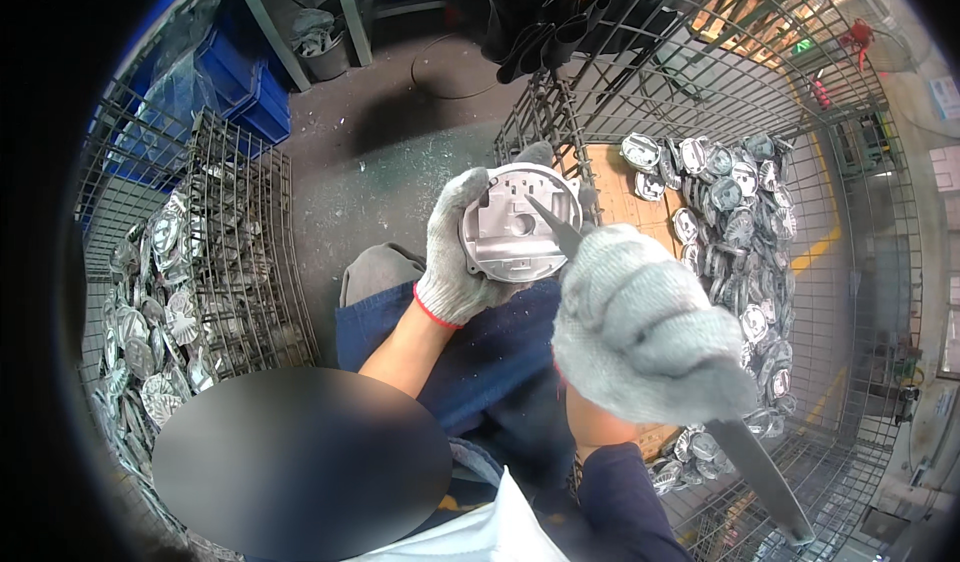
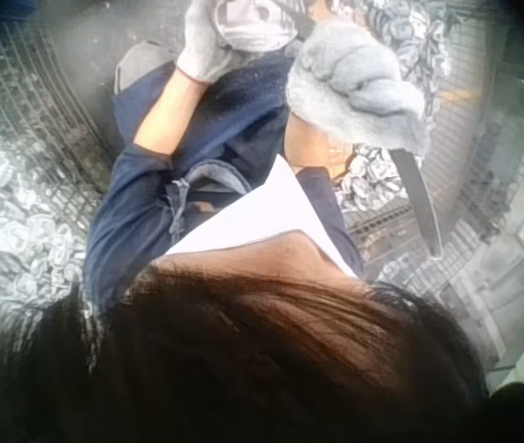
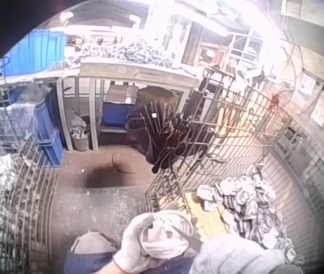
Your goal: Using a handheld scraping tool to remove burrs and excess material from circular metal castings.
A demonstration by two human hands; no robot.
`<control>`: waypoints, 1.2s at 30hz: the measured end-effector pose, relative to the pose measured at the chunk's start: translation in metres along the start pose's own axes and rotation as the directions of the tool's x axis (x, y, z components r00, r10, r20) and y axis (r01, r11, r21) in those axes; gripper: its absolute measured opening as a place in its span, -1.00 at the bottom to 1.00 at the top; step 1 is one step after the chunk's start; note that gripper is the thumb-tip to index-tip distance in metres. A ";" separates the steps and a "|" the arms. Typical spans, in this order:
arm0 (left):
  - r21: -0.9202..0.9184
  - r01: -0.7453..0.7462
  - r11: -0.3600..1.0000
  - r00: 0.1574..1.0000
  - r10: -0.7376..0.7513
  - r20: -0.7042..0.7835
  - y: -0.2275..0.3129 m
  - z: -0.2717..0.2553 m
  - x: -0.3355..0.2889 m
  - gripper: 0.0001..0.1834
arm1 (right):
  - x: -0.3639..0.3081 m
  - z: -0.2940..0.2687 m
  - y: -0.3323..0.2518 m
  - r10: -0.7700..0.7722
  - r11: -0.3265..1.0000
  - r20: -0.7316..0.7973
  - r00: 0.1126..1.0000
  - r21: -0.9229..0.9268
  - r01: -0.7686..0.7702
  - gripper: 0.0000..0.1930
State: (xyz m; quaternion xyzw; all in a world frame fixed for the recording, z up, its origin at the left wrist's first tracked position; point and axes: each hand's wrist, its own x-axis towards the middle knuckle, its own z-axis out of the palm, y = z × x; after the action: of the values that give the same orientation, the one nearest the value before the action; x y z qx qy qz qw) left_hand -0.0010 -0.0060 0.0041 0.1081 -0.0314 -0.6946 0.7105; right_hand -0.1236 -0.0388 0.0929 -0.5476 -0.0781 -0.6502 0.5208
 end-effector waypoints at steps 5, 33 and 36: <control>-0.083 0.021 0.996 0.995 -0.029 -0.099 0.000 -0.001 0.001 -0.38 | 0.001 0.004 0.015 0.017 0.999 -0.023 1.000 0.042 -0.016 -0.31; -0.002 0.033 0.999 0.999 -0.033 0.027 0.003 -0.001 0.004 -0.25 | 0.009 0.005 -0.009 0.006 1.000 0.122 0.993 -0.025 -0.003 -0.35; 0.036 0.040 0.999 0.999 -0.040 0.015 0.006 0.002 -0.004 -0.22 | 0.010 0.001 0.001 0.024 0.999 0.077 0.997 0.045 -0.027 -0.34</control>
State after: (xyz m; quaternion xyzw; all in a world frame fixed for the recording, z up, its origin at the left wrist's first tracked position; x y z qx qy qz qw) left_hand 0.0042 -0.0021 0.0075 0.1159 -0.0473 -0.7089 0.6942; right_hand -0.1208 -0.0448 0.1000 -0.5607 -0.1059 -0.6203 0.5382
